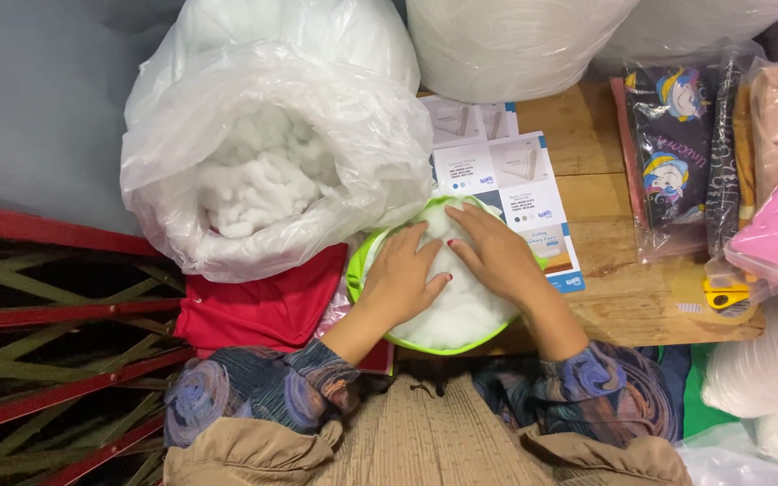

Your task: Stuffing a green pillowcase with white fiberfill from a large storage bag and then folding the opening.

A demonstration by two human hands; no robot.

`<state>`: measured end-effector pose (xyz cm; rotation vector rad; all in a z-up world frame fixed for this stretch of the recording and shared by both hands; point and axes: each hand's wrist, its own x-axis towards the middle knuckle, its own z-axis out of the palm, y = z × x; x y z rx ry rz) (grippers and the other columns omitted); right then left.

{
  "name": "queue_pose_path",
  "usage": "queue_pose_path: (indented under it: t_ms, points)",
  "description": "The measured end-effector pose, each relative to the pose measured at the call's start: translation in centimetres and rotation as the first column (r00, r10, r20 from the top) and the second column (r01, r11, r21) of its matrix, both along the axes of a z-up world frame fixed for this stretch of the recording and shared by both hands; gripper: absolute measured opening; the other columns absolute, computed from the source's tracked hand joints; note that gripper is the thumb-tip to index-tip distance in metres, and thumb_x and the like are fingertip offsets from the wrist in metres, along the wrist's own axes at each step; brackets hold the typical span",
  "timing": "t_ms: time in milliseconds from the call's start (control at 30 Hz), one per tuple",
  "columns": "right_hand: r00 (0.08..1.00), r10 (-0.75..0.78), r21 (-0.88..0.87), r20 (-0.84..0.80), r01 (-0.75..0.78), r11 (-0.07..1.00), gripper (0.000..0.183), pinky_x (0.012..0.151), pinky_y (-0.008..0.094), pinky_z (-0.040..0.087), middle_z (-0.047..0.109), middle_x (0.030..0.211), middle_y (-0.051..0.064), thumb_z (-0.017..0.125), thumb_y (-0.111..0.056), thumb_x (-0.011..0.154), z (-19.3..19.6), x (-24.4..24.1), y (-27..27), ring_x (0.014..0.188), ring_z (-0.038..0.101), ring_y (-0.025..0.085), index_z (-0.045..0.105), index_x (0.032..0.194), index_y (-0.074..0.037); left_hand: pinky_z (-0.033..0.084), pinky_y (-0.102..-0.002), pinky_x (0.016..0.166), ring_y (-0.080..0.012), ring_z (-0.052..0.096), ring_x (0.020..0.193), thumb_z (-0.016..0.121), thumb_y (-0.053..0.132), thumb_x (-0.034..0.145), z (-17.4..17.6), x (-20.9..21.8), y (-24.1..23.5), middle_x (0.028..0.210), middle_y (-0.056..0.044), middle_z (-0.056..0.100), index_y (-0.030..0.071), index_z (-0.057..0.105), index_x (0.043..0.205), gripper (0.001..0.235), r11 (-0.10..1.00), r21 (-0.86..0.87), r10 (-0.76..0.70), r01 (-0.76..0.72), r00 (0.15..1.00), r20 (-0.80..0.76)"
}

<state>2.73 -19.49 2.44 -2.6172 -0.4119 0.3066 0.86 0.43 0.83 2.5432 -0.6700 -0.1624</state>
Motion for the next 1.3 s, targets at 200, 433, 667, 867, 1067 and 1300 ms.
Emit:
queue_pose_path:
  t_ms: [200,433,667,867,1067,1300]
  points:
    - [0.992,0.074,0.161,-0.1,-0.057,0.985,0.059,0.112,0.054,0.04,0.051,0.154,0.016,0.072,-0.016,0.084,6.1,-1.9,-2.4,0.142,0.045,0.041,0.06,0.142,-0.019,0.044,-0.046,0.109,-0.0349,0.051,0.136,0.07,0.03,0.088,1.2,-1.0,3.1,0.146,-0.011,0.049,0.018,0.065,0.132,0.045,0.992,-0.116,-0.058,0.052,0.997,-0.051]
    - [0.914,0.164,-0.122,-0.371,-0.223,0.967,0.094,0.122,0.057,0.026,0.022,0.167,0.024,0.081,0.0,0.073,4.3,-2.7,-0.7,0.153,0.016,0.049,0.041,0.156,-0.02,0.033,-0.054,0.119,-0.0472,0.03,0.149,0.089,0.033,0.069,1.8,-1.5,3.7,0.15,-0.021,0.043,0.012,0.06,0.138,0.078,0.949,0.169,-0.241,0.267,0.958,-0.158]
    - [0.934,0.239,-0.594,-0.265,-0.354,0.723,0.107,0.12,0.05,0.03,0.036,0.156,0.022,0.089,-0.028,0.068,-6.3,-2.2,-0.6,0.151,0.025,0.046,0.029,0.156,-0.031,0.024,-0.054,0.123,-0.0488,0.023,0.151,0.091,0.019,0.067,-4.7,-2.1,2.9,0.16,-0.023,0.031,0.02,0.049,0.148,0.092,0.905,0.372,-0.156,0.205,0.975,-0.158]
    - [0.951,0.207,-0.555,-0.23,-0.303,0.775,0.102,0.119,0.049,0.033,0.042,0.151,0.02,0.09,-0.031,0.069,-4.0,-1.5,-0.7,0.149,0.03,0.044,0.034,0.154,-0.031,0.019,-0.053,0.124,-0.0478,0.018,0.152,0.088,0.02,0.073,-5.5,-1.1,3.2,0.166,-0.021,0.021,0.029,0.037,0.157,0.099,0.876,0.431,-0.115,0.218,0.961,-0.253]
    - [0.952,0.123,-0.034,-0.279,-0.138,0.99,0.075,0.112,0.059,0.039,0.041,0.155,0.026,0.078,-0.011,0.079,6.2,-2.8,-1.4,0.143,0.037,0.051,0.05,0.148,-0.022,0.032,-0.053,0.117,-0.0459,0.033,0.146,0.085,0.039,0.069,0.6,-0.1,3.8,0.156,-0.021,0.037,0.023,0.055,0.139,0.077,0.984,0.068,-0.141,0.166,0.948,-0.284]
    - [0.943,0.09,-0.046,0.319,-0.08,0.996,0.017,0.091,0.038,0.053,0.069,0.118,-0.004,0.071,-0.033,0.093,1.4,-2.8,-1.0,0.117,0.065,0.023,0.074,0.108,-0.028,0.055,-0.037,0.063,-0.0227,0.063,0.081,0.071,0.034,0.083,0.0,-1.8,1.2,0.087,0.001,0.054,0.021,0.065,0.084,0.014,0.998,-0.06,-0.009,0.022,0.976,0.218]
